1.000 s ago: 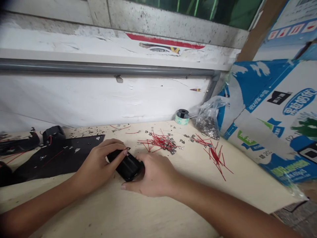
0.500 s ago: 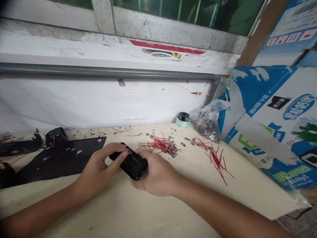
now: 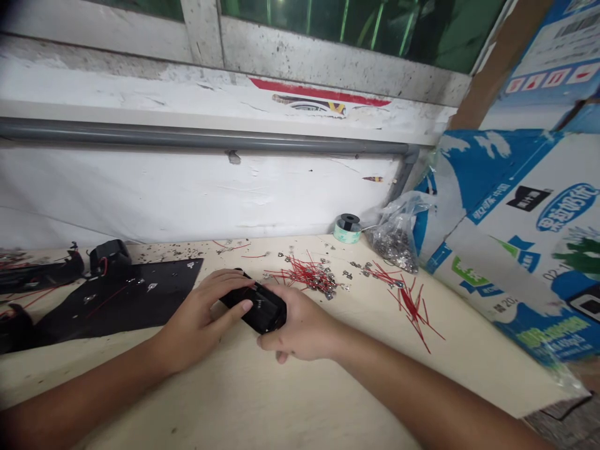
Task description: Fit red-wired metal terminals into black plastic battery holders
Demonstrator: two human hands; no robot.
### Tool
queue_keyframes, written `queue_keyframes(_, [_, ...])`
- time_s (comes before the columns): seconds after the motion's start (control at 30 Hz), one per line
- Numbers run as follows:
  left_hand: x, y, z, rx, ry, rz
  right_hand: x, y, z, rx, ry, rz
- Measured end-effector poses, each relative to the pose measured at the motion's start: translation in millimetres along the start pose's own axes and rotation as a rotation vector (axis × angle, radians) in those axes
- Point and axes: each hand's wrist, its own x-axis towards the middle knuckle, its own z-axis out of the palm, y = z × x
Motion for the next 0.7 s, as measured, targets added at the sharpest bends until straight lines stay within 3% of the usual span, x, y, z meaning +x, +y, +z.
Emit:
queue_keyframes(0.23, [-5.0,-1.3,-4.9,0.152,-0.129,0.137,3.5,-0.7,-8.9,0.114,-0.049,0.074])
queue_keyframes(0.4, [-4.6,-9.9,0.5,0.227,-0.167,0.131,2.1,-5.9,-11.6,0.163,-0.056,0.073])
queue_keyframes(0.53, [-3.6,-14.8,-0.1,0.237,-0.08,0.125,0.1,-10.0,-9.8,0.151,-0.077,0.028])
queue_keyframes(0.7, [-4.5,-9.6,-2.1,0.229,0.184,0.012,-0.1,-5.3,-3.8,0.207,-0.079,-0.066])
